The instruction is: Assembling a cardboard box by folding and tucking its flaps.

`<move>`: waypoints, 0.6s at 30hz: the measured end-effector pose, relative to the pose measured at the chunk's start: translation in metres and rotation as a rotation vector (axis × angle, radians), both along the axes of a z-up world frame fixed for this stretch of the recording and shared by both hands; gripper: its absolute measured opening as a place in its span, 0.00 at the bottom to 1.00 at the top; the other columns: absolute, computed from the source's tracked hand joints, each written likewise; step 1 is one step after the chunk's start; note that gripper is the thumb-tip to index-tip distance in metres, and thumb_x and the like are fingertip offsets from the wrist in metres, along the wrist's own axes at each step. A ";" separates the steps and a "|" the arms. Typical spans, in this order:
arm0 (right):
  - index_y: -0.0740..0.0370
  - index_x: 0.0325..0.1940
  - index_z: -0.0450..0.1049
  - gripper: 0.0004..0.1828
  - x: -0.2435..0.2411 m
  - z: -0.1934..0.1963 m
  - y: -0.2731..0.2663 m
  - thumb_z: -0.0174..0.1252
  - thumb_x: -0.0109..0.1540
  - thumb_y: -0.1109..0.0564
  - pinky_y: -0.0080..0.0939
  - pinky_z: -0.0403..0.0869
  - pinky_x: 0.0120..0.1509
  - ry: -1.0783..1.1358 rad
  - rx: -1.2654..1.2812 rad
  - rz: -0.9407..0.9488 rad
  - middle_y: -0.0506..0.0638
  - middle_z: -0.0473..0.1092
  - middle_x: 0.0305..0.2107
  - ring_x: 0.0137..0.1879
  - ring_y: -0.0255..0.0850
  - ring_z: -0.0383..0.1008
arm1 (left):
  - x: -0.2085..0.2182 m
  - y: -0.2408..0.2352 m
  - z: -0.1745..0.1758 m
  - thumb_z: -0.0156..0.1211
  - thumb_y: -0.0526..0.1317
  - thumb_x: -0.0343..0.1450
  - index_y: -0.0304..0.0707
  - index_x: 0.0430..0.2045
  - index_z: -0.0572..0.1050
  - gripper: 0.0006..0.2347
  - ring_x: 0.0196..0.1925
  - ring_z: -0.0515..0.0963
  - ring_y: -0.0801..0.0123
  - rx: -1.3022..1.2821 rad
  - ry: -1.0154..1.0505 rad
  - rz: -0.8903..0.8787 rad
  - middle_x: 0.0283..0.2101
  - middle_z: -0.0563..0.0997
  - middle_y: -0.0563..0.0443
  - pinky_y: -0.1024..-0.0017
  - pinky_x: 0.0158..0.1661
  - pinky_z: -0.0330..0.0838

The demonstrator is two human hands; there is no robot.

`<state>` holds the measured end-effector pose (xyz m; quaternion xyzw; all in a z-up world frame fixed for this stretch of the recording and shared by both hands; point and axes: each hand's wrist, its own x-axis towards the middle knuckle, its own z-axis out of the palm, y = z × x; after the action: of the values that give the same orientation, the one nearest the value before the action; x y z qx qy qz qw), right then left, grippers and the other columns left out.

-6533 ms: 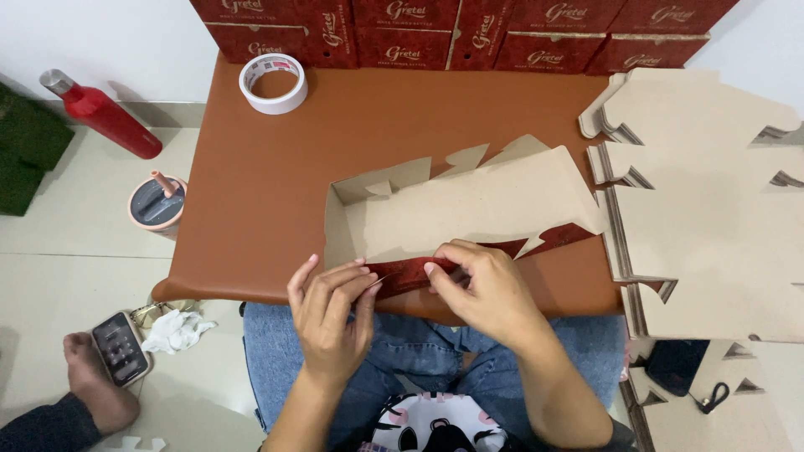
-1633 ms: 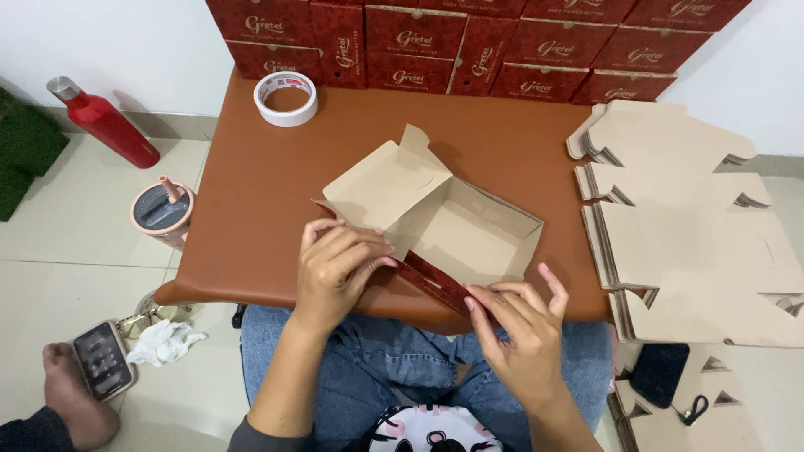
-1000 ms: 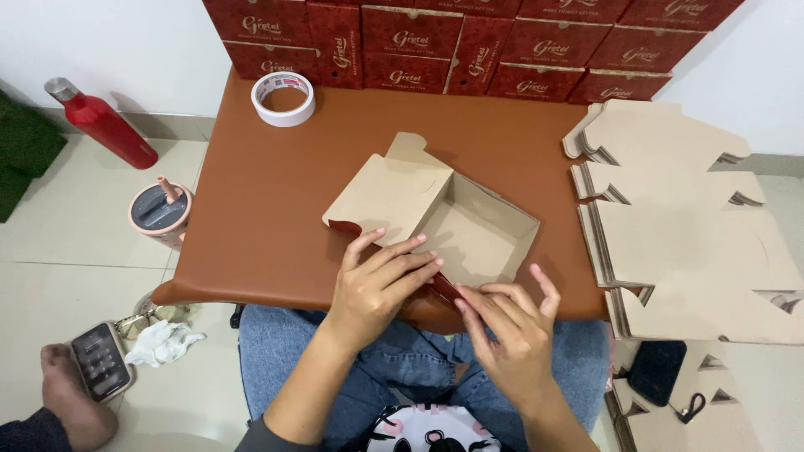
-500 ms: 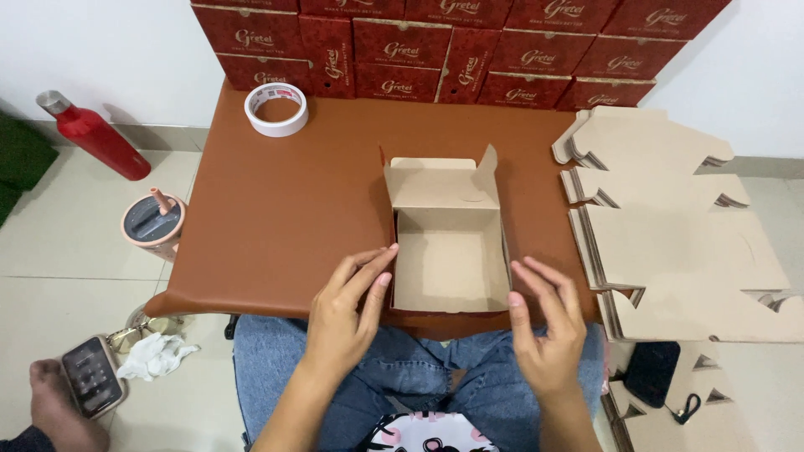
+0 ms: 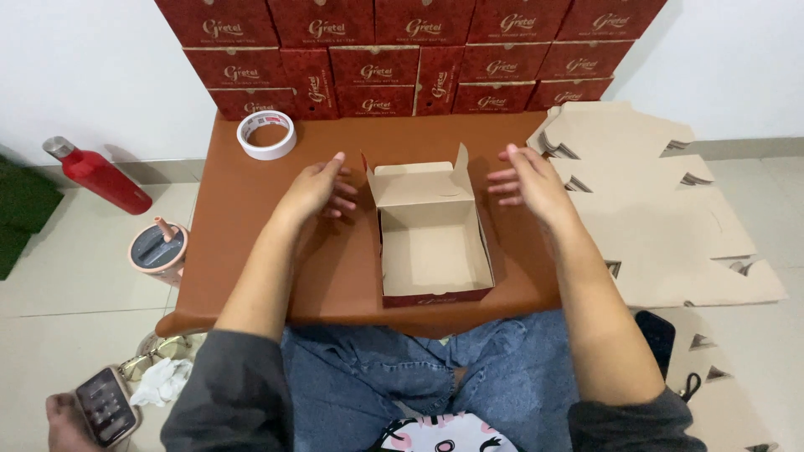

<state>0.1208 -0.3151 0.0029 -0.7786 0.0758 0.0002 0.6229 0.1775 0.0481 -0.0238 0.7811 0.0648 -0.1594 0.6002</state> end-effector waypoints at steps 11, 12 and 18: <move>0.61 0.61 0.66 0.46 0.065 0.014 0.030 0.57 0.56 0.22 0.47 0.79 0.50 0.334 -0.080 0.058 0.61 0.73 0.47 0.50 0.47 0.77 | 0.032 -0.025 0.021 0.51 0.69 0.67 0.35 0.43 0.71 0.32 0.29 0.83 0.75 -0.085 0.200 -0.112 0.33 0.75 0.53 0.91 0.16 0.73; 0.60 0.57 0.67 0.36 0.063 0.021 0.029 0.62 0.59 0.31 0.40 0.80 0.47 0.315 -0.122 0.094 0.55 0.74 0.43 0.46 0.41 0.75 | 0.030 -0.026 0.027 0.55 0.67 0.68 0.36 0.40 0.72 0.28 0.29 0.83 0.74 -0.107 0.163 -0.117 0.32 0.75 0.54 0.91 0.16 0.74; 0.56 0.52 0.73 0.18 0.019 0.068 0.023 0.65 0.61 0.49 0.29 0.80 0.41 0.060 0.013 0.162 0.44 0.74 0.38 0.40 0.31 0.76 | -0.021 -0.021 0.077 0.58 0.54 0.72 0.38 0.45 0.77 0.18 0.35 0.84 0.70 -0.156 -0.092 -0.208 0.38 0.80 0.51 0.83 0.27 0.81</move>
<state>0.1397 -0.2922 0.0710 -0.7776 0.0308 0.0744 0.6235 0.1567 0.0269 0.0528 0.7411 -0.0567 -0.1892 0.6417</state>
